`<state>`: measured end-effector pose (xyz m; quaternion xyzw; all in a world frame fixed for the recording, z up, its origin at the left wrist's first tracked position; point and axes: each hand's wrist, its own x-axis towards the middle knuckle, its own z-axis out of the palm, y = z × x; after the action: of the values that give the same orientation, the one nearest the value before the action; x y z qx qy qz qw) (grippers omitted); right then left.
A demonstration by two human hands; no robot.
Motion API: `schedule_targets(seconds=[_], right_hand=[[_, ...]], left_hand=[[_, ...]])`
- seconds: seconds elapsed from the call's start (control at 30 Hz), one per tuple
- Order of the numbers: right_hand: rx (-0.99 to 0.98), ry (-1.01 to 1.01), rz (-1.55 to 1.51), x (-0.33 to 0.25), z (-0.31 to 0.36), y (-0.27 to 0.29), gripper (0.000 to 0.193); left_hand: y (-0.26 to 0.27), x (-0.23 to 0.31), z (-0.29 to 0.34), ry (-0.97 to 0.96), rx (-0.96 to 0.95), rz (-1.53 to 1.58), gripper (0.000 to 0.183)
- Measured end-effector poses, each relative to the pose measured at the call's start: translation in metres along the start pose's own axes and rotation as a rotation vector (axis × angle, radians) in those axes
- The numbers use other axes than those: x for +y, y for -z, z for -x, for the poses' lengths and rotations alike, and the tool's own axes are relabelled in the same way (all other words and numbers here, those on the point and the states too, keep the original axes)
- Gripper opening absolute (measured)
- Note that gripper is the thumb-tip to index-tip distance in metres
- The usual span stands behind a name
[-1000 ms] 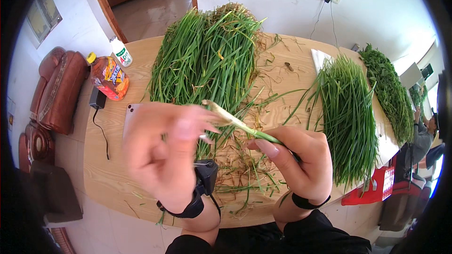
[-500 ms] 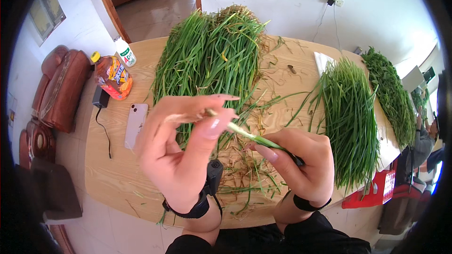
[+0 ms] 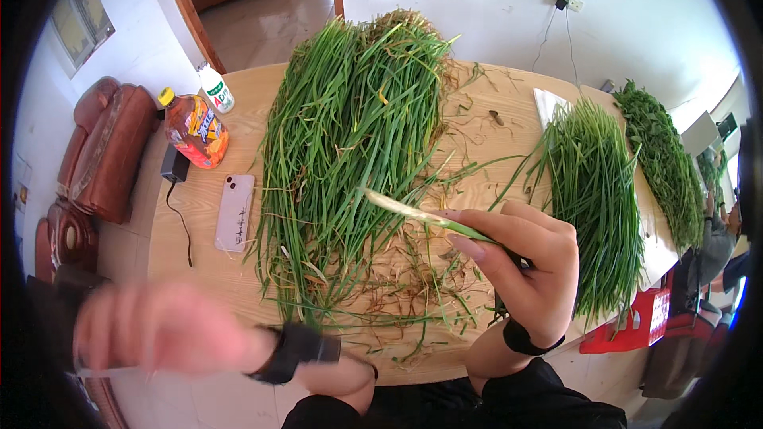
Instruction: The person cleans chives by hand, peeling away the outer layers and removing debris from each stalk before placing it into a separate pile.
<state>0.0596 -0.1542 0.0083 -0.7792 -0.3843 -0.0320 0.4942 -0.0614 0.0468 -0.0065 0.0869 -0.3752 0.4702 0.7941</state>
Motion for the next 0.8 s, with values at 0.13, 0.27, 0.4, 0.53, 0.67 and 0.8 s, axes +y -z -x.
schedule_targets(seconds=[0.13, 0.27, 0.4, 0.53, 0.67, 0.8], right_hand=[[-0.014, 0.056, 0.040, -0.005, 0.000, -0.001, 0.025], [-0.032, 0.094, 0.065, -0.014, 0.001, 0.000, 0.031], [-0.002, 0.178, 0.035, -0.011, 0.007, 0.000, 0.032], [0.081, 0.203, 0.066, -0.009, 0.009, 0.000, 0.031], [0.130, 0.223, 0.028, -0.010, 0.010, 0.002, 0.029], [0.099, 0.230, -0.065, -0.012, 0.011, 0.006, 0.029]], left_hand=[[-0.021, 0.033, 0.001, 0.023, -1.052, 0.741, 0.041], [-0.013, -0.004, 0.001, 0.149, -0.799, 0.742, 0.023], [-0.018, -0.013, 0.005, 0.116, -0.415, 0.229, 0.029], [-0.014, -0.051, 0.006, 0.040, -0.697, -1.598, 0.030], [0.002, -0.055, 0.001, 0.273, -0.983, -1.659, 0.031], [0.004, -0.059, 0.006, 0.233, -0.861, -1.490, 0.027]])
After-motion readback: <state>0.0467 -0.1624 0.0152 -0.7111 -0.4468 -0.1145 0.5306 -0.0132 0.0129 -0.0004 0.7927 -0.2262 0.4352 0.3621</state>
